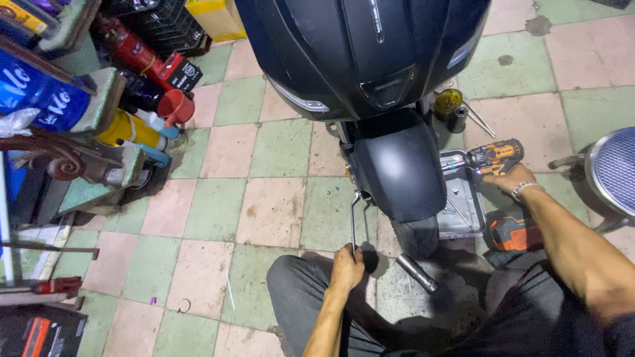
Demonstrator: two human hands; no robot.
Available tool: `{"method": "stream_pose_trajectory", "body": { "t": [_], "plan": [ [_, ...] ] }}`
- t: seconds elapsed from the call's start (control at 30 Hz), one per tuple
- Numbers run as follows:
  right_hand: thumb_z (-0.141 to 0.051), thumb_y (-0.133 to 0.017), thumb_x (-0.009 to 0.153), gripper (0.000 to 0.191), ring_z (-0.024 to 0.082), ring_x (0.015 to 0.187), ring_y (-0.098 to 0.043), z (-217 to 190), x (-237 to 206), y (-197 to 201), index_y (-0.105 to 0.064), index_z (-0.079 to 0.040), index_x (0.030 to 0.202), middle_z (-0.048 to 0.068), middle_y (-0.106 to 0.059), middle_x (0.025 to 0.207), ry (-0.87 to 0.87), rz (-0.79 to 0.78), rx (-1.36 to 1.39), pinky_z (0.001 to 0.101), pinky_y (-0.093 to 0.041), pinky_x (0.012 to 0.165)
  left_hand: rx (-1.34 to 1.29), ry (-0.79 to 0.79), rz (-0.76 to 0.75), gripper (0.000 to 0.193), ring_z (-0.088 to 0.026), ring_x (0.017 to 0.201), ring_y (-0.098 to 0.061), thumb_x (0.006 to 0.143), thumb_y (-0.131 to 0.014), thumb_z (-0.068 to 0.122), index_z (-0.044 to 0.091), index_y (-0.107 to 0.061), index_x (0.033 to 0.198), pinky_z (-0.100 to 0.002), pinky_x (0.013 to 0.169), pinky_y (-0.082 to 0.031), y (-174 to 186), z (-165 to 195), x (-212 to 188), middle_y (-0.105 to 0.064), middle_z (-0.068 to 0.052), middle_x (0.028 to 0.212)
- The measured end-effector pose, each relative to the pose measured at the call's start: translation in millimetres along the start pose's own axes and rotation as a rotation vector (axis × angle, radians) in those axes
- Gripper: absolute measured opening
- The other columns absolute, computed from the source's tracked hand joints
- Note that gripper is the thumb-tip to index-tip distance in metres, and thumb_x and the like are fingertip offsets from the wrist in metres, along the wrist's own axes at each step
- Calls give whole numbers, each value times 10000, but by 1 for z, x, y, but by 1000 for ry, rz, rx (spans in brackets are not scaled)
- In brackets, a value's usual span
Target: The person works on the rear wheel and brake assembly of a scooter using a cordless impact wrench, a ratchet, and a screwdriver. They remove and reinstall bolts, adjust the brake caliper, and handle a plastic cover near the under-seat area.
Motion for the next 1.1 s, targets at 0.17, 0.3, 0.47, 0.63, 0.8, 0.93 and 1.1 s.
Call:
{"method": "stream_pose_trajectory", "body": {
  "t": [0.17, 0.3, 0.47, 0.63, 0.8, 0.93, 1.1],
  "plan": [
    [-310, -861, 702, 447, 207, 835, -727, -9, 9, -2, -793, -71, 1073, 89, -804, 972, 250, 26, 91, 366, -563, 757, 9, 33, -5, 223, -492, 870, -688, 949, -607, 154, -58, -671, 968, -503, 767, -545, 0, -2, 4, -686, -329, 863],
    [-307, -910, 711, 453, 262, 822, -739, 19, 15, -10, -784, -43, 1058, 114, -791, 980, 10, 52, 84, 413, -586, 748, 51, -9, 9, 231, -493, 878, -686, 942, -617, 155, -67, -678, 958, -507, 762, -546, 2, 0, 10, -688, -330, 868],
    [-306, -883, 716, 432, 277, 894, -755, 22, 18, -13, -782, -48, 1048, 135, -799, 992, 120, 105, 86, 407, -577, 813, 41, 68, -23, 231, -476, 854, -695, 943, -604, 156, -63, -673, 961, -505, 758, -548, 0, -2, 9, -688, -319, 854],
    [-325, -906, 708, 468, 306, 905, -751, 30, 19, -14, -777, -20, 1040, 176, -788, 995, 74, 140, 24, 417, -574, 818, 28, 67, -31, 224, -464, 866, -705, 943, -597, 145, -63, -679, 952, -493, 771, -546, 2, 5, 5, -706, -311, 851],
    [-342, -892, 725, 451, 301, 935, -745, 39, 17, -19, -789, -23, 1026, 167, -789, 1020, -15, 120, 68, 413, -564, 839, 30, 54, -6, 227, -482, 899, -692, 941, -618, 143, -76, -673, 968, -489, 771, -553, 6, 11, 6, -692, -326, 891],
    [-325, -878, 726, 442, 302, 942, -744, 34, 16, -19, -777, -48, 1056, 166, -788, 1018, 57, 133, 74, 412, -562, 847, 34, 54, -16, 214, -481, 895, -693, 940, -616, 131, -73, -679, 955, -487, 771, -547, 5, 12, 6, -698, -321, 886],
    [-322, -879, 725, 429, 302, 967, -735, 30, 14, -18, -792, -59, 1052, 153, -786, 1034, 107, 142, 48, 417, -558, 859, 29, 41, 6, 206, -483, 869, -692, 935, -619, 125, -75, -669, 941, -488, 750, -547, 5, 12, 6, -691, -319, 864]
  ]
}}
Point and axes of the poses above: each hand's wrist, its own x-axis towards the middle knuckle, its own y-axis out of the back of the hand, z = x × y, the point moved 7 cm from there along x, towards the middle knuckle
